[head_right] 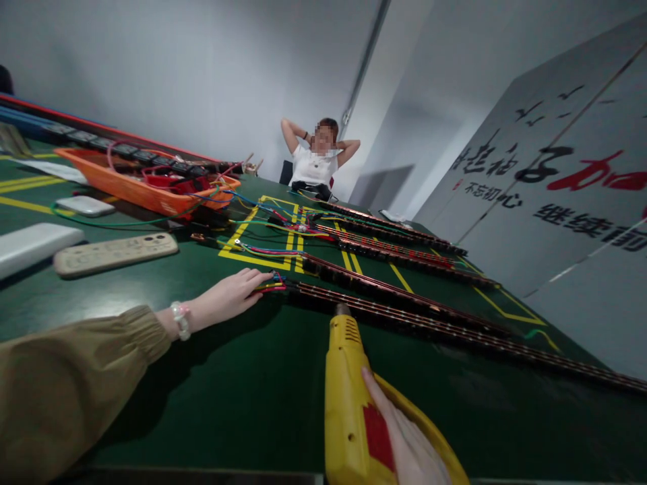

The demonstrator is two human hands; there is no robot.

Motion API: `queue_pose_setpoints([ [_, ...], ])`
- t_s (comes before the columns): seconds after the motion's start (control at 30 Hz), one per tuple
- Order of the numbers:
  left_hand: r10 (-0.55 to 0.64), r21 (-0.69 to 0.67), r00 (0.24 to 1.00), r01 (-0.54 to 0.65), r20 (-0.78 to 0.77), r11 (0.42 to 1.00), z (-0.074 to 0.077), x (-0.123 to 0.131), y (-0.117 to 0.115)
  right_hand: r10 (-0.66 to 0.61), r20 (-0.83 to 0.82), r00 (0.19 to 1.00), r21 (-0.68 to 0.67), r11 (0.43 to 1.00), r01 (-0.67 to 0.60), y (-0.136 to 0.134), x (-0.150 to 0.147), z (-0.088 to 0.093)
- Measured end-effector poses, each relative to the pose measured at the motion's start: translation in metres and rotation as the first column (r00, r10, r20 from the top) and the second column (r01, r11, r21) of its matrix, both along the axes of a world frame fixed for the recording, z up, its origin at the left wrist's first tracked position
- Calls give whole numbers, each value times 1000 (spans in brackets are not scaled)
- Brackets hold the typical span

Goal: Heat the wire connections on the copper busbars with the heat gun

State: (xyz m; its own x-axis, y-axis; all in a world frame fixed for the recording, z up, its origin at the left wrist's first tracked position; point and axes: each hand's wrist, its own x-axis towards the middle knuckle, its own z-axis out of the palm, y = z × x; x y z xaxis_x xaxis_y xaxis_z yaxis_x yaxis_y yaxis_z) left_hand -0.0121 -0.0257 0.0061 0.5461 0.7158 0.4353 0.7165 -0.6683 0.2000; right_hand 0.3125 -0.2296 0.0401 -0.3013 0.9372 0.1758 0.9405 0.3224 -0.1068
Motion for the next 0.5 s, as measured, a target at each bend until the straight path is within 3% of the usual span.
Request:
queue_pose_setpoints([
  [0.17, 26, 18, 999, -25, -42, 1000, 4, 3, 2, -71, -44, 996, 37, 997, 73, -1, -14, 2],
  [0.37, 6, 26, 992, -2, -126, 1000, 5, 5, 1, -36, -39, 999, 65, 997, 39, 4, -9, -2],
  [0.5, 48, 21, 993, -46, -107, 999, 4, 5, 3, -73, -169, 983, 72, 994, 86, 12, -13, -4],
])
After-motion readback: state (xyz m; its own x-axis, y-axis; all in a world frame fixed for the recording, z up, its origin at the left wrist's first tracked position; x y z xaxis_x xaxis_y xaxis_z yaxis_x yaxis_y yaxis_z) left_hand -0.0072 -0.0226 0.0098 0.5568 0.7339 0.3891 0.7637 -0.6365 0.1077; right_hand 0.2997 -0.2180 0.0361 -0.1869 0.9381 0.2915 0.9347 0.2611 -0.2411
